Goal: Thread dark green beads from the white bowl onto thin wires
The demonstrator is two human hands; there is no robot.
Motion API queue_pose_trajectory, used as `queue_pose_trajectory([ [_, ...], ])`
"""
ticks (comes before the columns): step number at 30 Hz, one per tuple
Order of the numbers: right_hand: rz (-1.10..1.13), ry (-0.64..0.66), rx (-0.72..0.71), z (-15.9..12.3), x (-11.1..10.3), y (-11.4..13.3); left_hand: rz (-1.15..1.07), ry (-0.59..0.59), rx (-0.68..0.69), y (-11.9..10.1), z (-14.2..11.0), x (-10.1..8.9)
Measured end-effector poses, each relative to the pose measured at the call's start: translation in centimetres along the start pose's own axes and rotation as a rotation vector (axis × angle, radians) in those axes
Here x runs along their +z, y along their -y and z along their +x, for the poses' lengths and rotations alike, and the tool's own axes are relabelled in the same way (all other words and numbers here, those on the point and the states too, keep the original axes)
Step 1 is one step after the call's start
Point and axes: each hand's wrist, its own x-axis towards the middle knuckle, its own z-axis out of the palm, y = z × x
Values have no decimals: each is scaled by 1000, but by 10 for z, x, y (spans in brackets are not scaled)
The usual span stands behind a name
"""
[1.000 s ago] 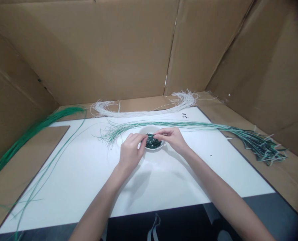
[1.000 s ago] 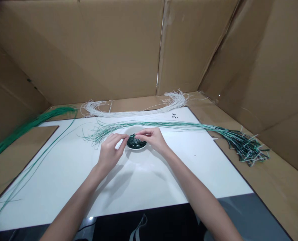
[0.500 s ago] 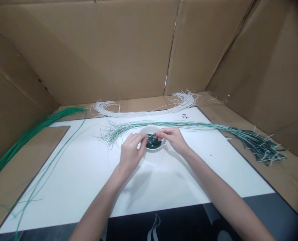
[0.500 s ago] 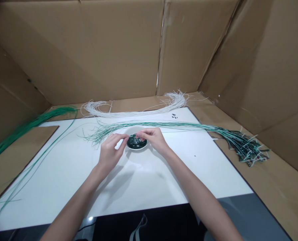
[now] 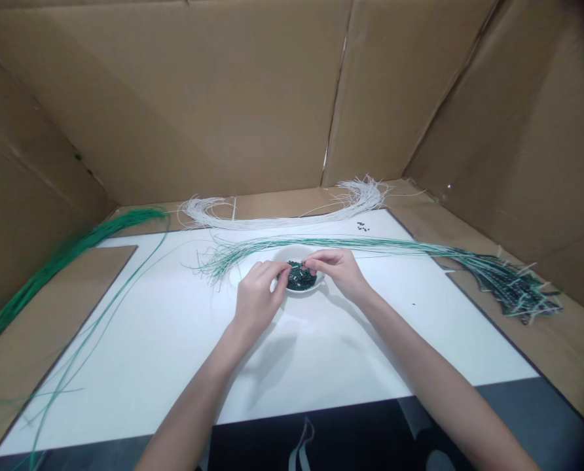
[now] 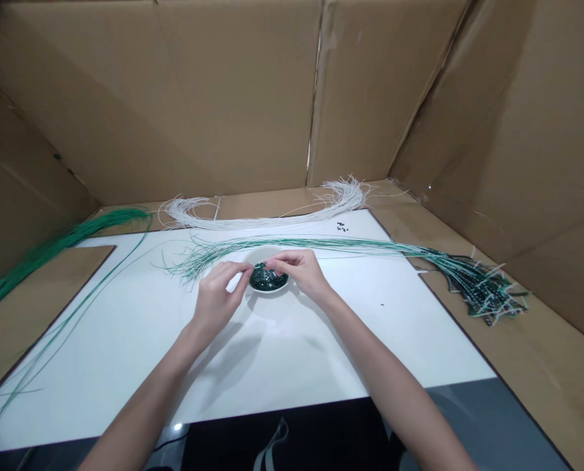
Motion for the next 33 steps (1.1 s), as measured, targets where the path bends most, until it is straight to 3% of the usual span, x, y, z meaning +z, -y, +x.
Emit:
queue_pose_trajectory([
  [12,-68,43,-59,-1,1,-9,-4,7,-14,0,0,0],
  [20,-6,57,-28,-2,2,0,-213,146,-221,-2,4,-2],
  [33,-44,41,-5,-2,2,0,-244,111,-283,-3,5,-2],
])
